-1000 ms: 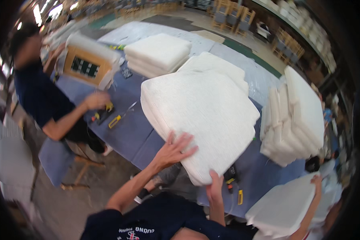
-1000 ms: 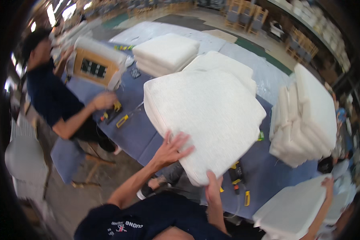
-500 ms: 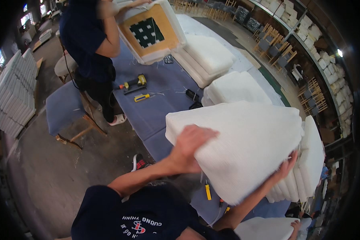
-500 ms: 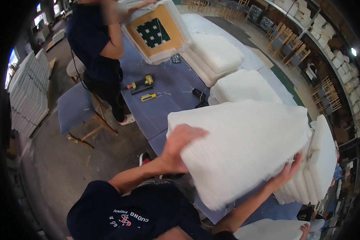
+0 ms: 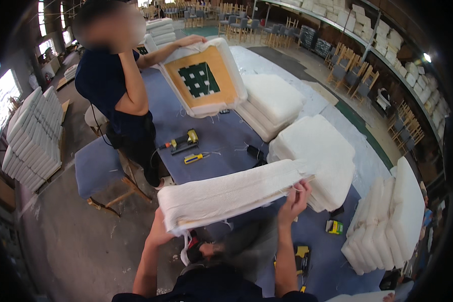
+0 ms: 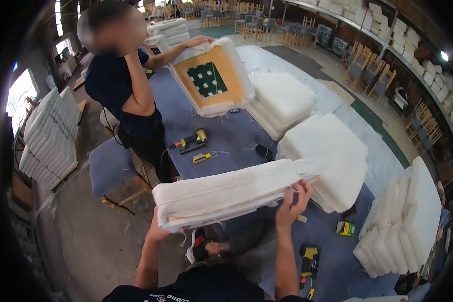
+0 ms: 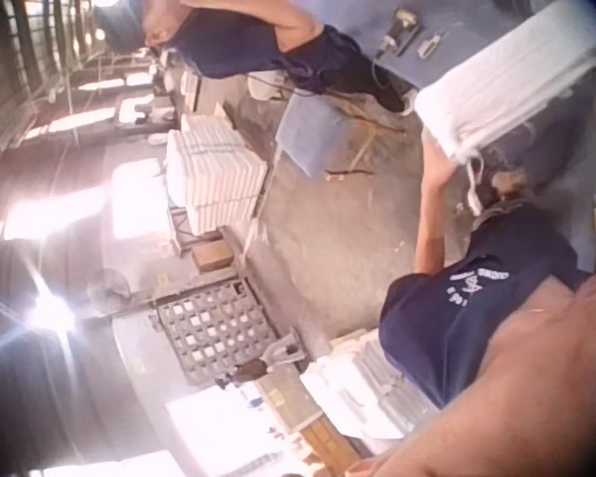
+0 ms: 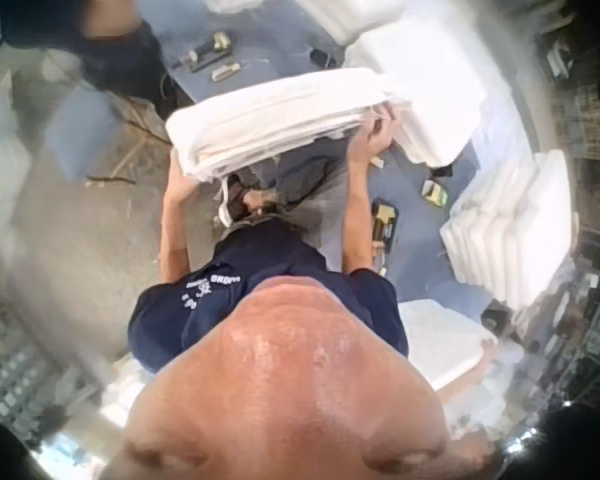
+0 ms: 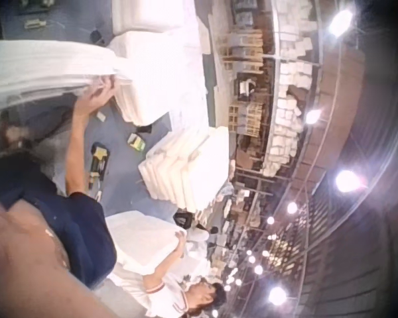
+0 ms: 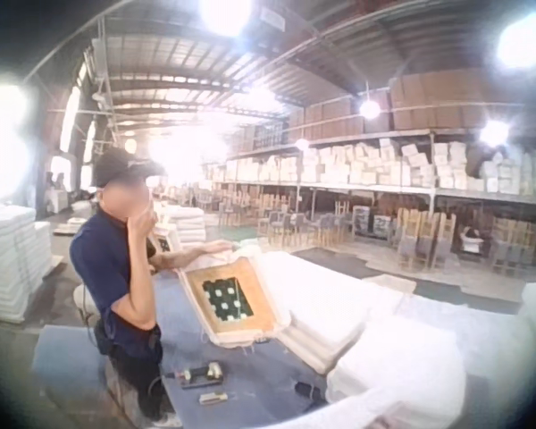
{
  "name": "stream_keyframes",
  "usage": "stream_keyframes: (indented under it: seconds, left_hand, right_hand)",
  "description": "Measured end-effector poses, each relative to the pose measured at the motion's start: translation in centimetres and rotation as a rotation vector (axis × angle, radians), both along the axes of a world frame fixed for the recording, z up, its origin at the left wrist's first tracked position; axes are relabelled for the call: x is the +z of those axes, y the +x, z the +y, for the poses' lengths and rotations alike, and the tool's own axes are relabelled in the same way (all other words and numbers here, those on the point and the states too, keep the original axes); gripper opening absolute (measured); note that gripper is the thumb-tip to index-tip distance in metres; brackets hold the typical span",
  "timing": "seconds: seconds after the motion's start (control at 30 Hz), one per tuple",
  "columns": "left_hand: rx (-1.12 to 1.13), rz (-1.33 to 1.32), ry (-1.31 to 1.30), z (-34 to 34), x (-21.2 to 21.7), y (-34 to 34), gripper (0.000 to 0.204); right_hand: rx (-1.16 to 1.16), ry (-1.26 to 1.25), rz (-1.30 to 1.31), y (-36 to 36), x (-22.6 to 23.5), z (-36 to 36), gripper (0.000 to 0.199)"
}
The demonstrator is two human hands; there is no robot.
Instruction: The person wraps white fabric around a wooden chair back frame, pulls the fabric taut, and secures it using a staple gun. They repeat this process for multiple chair parts, stacking the finished pieces on the table.
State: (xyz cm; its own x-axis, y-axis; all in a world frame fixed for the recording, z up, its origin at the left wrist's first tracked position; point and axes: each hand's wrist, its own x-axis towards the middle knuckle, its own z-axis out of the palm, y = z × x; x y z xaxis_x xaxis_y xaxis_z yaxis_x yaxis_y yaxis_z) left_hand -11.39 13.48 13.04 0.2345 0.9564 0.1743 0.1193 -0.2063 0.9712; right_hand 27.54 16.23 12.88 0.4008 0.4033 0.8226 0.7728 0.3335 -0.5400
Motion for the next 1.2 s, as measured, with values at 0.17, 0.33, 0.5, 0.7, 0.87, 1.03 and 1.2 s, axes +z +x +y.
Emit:
stream_keyframes:
  seconds: [0.17,0.33,0.5,0.7,0.87,1.03,1.2]
  left_hand:
    - [0.051,-0.036,-0.277,-1.5,-1.7,-1.1,0.085]
    - [0.173,-0.300,0.153,-1.6,5.3,3.4,0.099]
    - [0.202,0.502,0.752,-2.7,12.1,7.1,0.081]
    - [-1.404,-0.431,0.266,-5.0,15.2,11.1,0.024]
    - [-1.580,-0.358,0.398,-4.2,16.1,14.9,0.019]
    - [-1.326,-0.405,0.407,-5.1,16.8,18.4,0.020]
    - [-0.408,-0.567,0.752,-7.8,18.1,24.5,0.011]
  right_hand:
    - [0.137,-0.014,0.346,-2.0,0.0,1.7,0.022]
    - [0.093,0.014,0.273,-1.0,-0.8,2.9,0.022]
    - [0.066,-0.059,0.364,1.1,-1.0,2.3,0.025]
    - [0.119,-0.137,0.228,2.2,-0.1,3.7,0.025]
    - [0.171,-0.149,0.211,2.8,0.5,3.5,0.024]
    - [0.234,-0.146,0.191,3.0,0.1,2.6,0.027]
    - [0.326,-0.069,0.175,4.2,-0.7,2.0,0.037]
